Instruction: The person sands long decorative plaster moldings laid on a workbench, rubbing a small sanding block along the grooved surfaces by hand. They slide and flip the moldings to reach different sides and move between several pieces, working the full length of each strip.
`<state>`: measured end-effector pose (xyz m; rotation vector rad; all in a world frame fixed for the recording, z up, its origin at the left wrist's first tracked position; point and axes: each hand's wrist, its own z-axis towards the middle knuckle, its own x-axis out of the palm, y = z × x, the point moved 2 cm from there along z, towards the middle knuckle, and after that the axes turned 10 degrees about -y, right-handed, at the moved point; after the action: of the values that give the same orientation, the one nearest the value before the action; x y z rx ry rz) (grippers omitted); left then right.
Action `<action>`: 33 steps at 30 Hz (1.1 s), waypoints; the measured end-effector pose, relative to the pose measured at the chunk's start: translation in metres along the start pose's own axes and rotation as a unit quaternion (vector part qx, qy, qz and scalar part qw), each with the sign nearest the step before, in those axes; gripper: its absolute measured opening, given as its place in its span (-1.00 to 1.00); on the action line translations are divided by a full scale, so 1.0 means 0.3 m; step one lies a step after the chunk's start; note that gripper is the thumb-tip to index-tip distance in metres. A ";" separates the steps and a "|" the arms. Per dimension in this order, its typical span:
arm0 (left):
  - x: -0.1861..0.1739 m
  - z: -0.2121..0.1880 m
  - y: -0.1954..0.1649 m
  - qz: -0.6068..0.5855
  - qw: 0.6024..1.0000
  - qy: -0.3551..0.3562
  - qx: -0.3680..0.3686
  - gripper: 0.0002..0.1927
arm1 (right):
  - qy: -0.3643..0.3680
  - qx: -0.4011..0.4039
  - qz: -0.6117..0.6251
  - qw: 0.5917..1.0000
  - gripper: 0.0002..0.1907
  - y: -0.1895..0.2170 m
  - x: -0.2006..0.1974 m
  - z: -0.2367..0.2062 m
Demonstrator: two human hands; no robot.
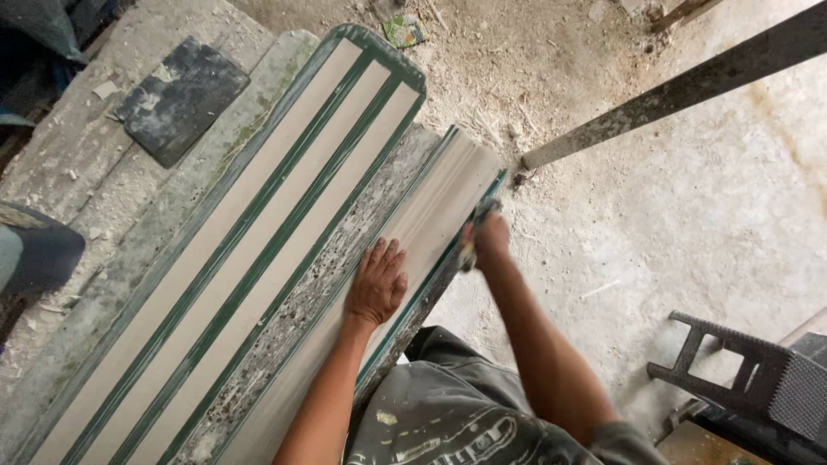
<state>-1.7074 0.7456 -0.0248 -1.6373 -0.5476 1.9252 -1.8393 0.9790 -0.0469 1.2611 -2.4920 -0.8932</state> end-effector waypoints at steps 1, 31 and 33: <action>0.000 -0.001 0.001 -0.008 1.000 0.009 -0.009 -0.43 | -0.047 -0.013 -0.063 0.997 -0.73 -0.109 -0.036 -0.089; -0.009 0.009 0.027 -0.020 1.000 -0.007 -0.006 -0.42 | 0.030 -0.317 -0.763 0.562 -0.64 -0.052 -0.304 0.171; -0.008 0.007 0.028 -0.024 1.000 -0.017 -0.008 -0.43 | 0.008 -0.306 -0.785 0.539 -0.62 -0.056 -0.280 0.130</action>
<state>-1.7104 0.7377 -0.0277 -1.5908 -0.6108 1.9215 -1.7938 1.0539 -0.0812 2.7951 -0.0837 -1.6161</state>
